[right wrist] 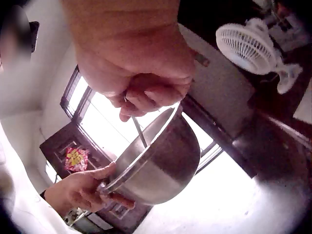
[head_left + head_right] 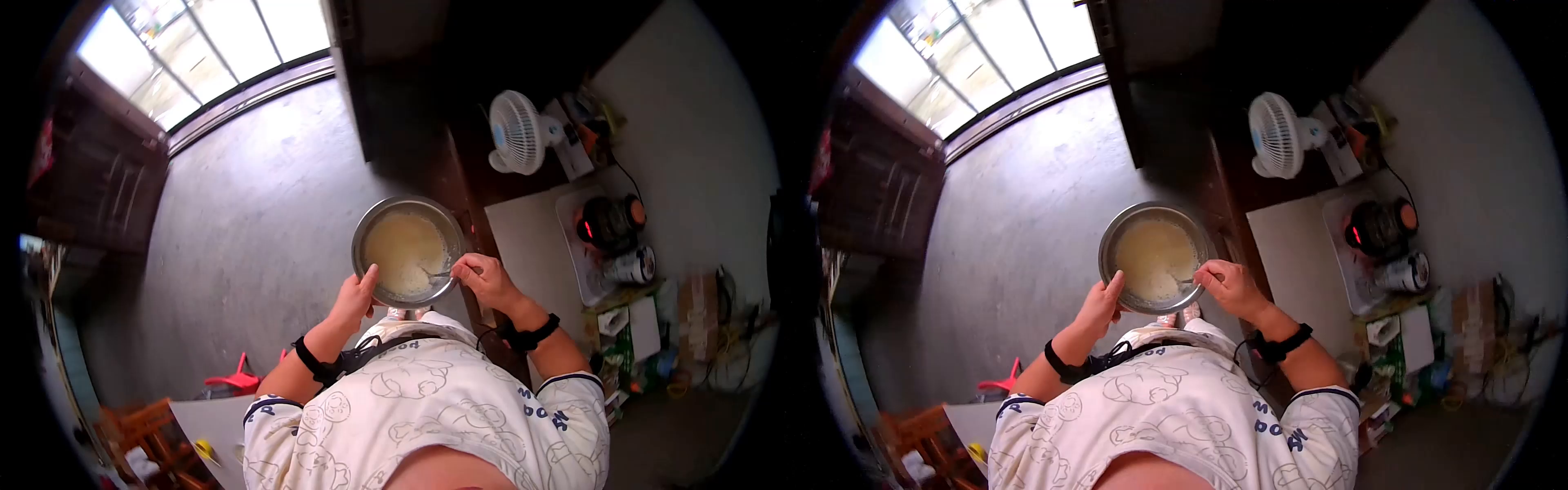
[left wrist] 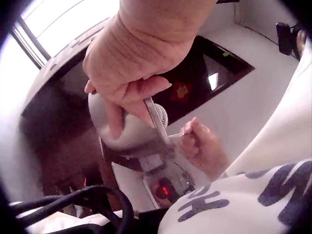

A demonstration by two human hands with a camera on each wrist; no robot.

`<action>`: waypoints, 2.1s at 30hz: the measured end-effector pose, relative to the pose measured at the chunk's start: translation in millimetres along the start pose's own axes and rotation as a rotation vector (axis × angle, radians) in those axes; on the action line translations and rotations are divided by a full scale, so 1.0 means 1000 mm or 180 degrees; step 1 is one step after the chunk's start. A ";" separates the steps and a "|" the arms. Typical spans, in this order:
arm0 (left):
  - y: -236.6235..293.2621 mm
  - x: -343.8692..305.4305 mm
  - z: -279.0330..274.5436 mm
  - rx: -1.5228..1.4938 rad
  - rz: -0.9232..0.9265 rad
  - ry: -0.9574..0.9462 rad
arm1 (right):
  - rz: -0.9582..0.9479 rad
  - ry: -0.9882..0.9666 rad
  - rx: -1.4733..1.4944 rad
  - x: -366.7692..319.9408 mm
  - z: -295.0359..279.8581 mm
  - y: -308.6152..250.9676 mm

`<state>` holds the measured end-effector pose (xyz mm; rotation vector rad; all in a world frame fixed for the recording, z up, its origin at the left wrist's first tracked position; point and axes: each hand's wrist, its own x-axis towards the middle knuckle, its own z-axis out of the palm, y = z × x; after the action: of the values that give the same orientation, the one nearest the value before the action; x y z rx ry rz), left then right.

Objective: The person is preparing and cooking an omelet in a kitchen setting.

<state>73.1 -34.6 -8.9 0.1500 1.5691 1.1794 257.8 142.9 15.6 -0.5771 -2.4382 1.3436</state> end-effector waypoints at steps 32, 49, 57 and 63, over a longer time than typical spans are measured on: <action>0.020 -0.127 -0.002 -0.0891 -0.0282 0.0546 | -0.0145 -0.0913 0.2767 0.083 -0.092 -0.105; 0.027 -0.165 0.015 -0.0873 -0.0300 0.0401 | -0.0701 -0.2393 0.3759 0.072 -0.122 -0.194; 0.006 -0.151 0.016 -0.1065 -0.0045 0.0779 | -0.0986 -0.1217 0.2024 0.074 -0.081 -0.139; -0.009 -0.130 0.019 -0.1241 0.0316 0.1199 | -0.1540 -0.1690 0.0673 0.047 -0.009 -0.122</action>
<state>142.1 -110.3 74.3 -0.2678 1.6280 1.6389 196.1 113.3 127.4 0.4572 -2.5193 1.6430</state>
